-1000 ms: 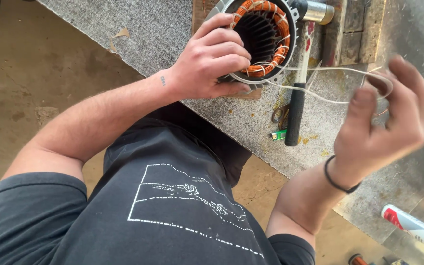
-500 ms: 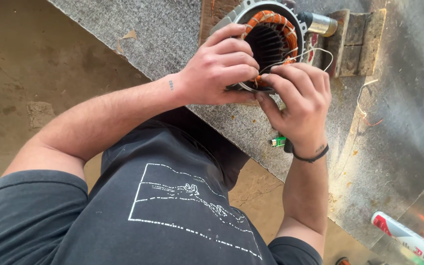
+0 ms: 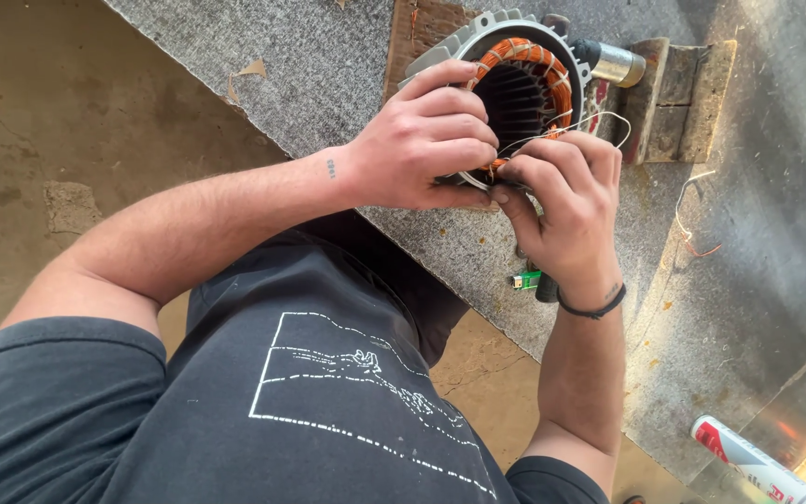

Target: Manually threading and securing wire or thread through the stator of an electric motor to secure copper windings.

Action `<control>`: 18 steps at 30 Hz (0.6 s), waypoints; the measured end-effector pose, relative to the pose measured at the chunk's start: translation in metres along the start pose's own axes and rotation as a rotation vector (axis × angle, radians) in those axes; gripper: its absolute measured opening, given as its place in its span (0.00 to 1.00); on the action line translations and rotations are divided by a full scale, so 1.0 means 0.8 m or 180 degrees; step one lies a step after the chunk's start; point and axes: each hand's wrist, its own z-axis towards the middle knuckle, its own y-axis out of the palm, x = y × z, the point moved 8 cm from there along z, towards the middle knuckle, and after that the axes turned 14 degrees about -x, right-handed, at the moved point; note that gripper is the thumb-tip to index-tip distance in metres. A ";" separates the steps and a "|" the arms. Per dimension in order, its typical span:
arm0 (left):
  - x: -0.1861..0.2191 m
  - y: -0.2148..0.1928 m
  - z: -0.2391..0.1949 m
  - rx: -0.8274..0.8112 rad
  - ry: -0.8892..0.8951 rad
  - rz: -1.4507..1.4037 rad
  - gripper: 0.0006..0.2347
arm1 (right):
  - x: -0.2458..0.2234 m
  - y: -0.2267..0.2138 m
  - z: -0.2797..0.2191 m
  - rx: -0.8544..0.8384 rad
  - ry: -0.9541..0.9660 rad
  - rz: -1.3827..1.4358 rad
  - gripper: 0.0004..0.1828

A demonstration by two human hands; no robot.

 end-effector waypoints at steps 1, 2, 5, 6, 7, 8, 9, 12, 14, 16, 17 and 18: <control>0.000 0.000 0.000 0.0002 0.0000 0.0003 0.14 | 0.001 -0.001 0.001 0.0001 -0.0004 -0.0001 0.11; 0.000 0.000 0.000 -0.0006 0.0004 0.0011 0.14 | 0.002 0.000 0.002 -0.0063 -0.0026 0.0005 0.11; 0.000 0.000 0.000 -0.0004 0.0001 0.0016 0.14 | 0.002 0.002 0.004 -0.0185 -0.0049 0.0022 0.12; 0.000 0.000 0.000 0.0001 0.0009 0.0017 0.15 | 0.002 0.002 0.005 -0.0229 -0.0044 0.0027 0.12; -0.001 0.000 0.000 0.0007 -0.0001 0.0021 0.15 | 0.000 0.002 0.005 -0.0237 -0.0053 0.0029 0.12; 0.000 0.001 0.000 0.0016 -0.0001 0.0027 0.14 | -0.001 0.002 0.005 -0.0260 -0.0002 0.0009 0.12; -0.001 0.001 0.000 0.0025 -0.0001 0.0033 0.14 | -0.001 0.003 0.004 -0.0283 0.0048 -0.0011 0.12; -0.002 0.003 -0.002 0.0067 0.0004 0.0067 0.13 | -0.003 0.002 0.006 -0.0360 0.0139 -0.0037 0.13; -0.002 0.000 0.000 0.0072 0.0009 0.0040 0.13 | -0.004 0.004 0.005 -0.0395 0.0247 -0.0028 0.13; -0.003 -0.003 0.001 0.0088 0.0023 -0.0014 0.13 | -0.002 0.011 0.002 -0.0444 0.0379 -0.0031 0.13; -0.004 -0.002 0.002 0.0045 0.0009 0.0006 0.13 | 0.002 0.012 -0.002 -0.0311 0.0459 0.0047 0.13; -0.006 -0.001 0.003 -0.0001 -0.0003 0.0016 0.14 | 0.005 0.013 -0.006 -0.0179 0.0551 0.0124 0.13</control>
